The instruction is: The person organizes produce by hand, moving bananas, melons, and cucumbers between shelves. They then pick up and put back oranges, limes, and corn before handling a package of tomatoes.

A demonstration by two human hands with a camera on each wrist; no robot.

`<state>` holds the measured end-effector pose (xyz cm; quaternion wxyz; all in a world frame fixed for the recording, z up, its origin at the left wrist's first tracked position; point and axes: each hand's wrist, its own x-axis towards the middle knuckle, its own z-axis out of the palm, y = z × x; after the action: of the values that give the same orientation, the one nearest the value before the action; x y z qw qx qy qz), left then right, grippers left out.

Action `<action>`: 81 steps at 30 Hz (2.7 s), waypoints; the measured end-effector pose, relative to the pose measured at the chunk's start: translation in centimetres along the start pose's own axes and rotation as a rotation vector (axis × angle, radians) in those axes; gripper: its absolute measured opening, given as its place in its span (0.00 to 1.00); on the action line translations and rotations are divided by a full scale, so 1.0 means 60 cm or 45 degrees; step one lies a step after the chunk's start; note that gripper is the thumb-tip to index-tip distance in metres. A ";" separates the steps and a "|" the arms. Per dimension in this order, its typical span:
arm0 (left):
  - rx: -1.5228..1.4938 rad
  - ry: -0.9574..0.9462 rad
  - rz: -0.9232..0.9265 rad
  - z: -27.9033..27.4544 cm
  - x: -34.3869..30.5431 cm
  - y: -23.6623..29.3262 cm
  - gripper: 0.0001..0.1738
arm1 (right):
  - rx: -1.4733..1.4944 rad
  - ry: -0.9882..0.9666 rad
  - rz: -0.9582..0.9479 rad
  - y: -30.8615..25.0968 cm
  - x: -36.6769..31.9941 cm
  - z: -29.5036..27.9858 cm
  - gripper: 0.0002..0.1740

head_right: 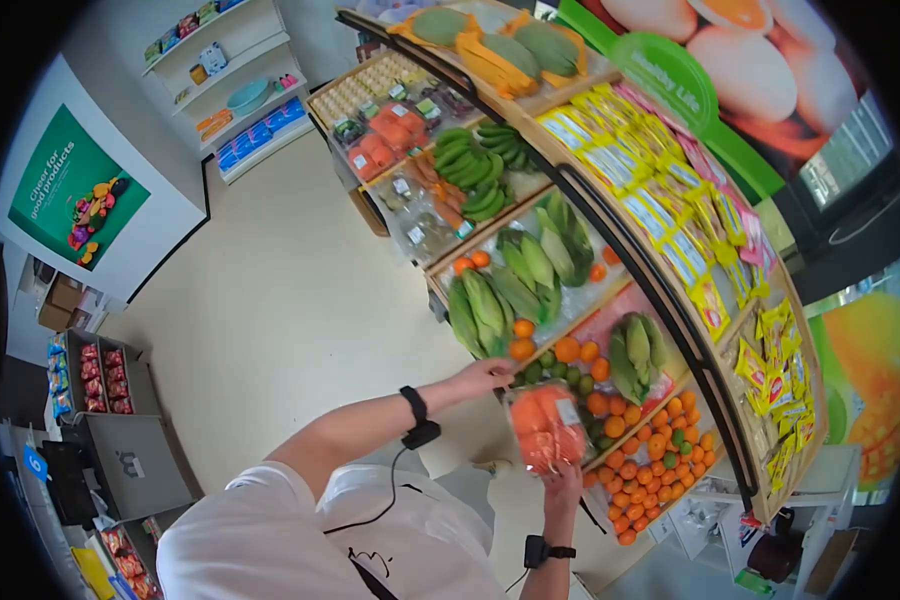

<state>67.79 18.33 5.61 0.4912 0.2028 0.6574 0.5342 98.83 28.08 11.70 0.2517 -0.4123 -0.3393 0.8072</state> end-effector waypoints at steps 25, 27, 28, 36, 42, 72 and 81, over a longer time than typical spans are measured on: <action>-0.561 0.640 -0.045 -1.000 -0.175 0.118 0.10 | -0.336 -0.852 0.520 0.336 0.411 0.995 0.26; -0.526 0.650 -0.107 -1.064 -0.129 0.118 0.09 | -0.378 -0.852 0.528 0.350 0.455 1.054 0.26; -0.523 0.668 -0.133 -1.093 -0.098 0.118 0.08 | -0.410 -0.855 0.515 0.345 0.480 1.085 0.26; -0.441 0.567 -0.237 -1.275 0.117 0.142 0.07 | -0.444 -0.734 0.476 0.373 0.622 1.218 0.29; -0.193 0.346 -0.226 -1.397 0.296 0.116 0.07 | -0.441 -0.392 0.533 0.454 0.740 1.268 0.30; 0.553 0.014 -0.119 -1.543 0.561 0.146 0.14 | -0.815 0.543 0.057 0.564 0.889 1.391 0.20; 0.589 0.234 0.292 -1.497 0.666 0.259 0.18 | -0.684 0.731 -0.299 0.494 0.961 1.371 0.23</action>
<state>-31.10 10.14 -2.33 0.3063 0.3333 0.7767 0.4380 -4.50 20.60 -3.85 0.3098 -0.6303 -0.4988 0.5079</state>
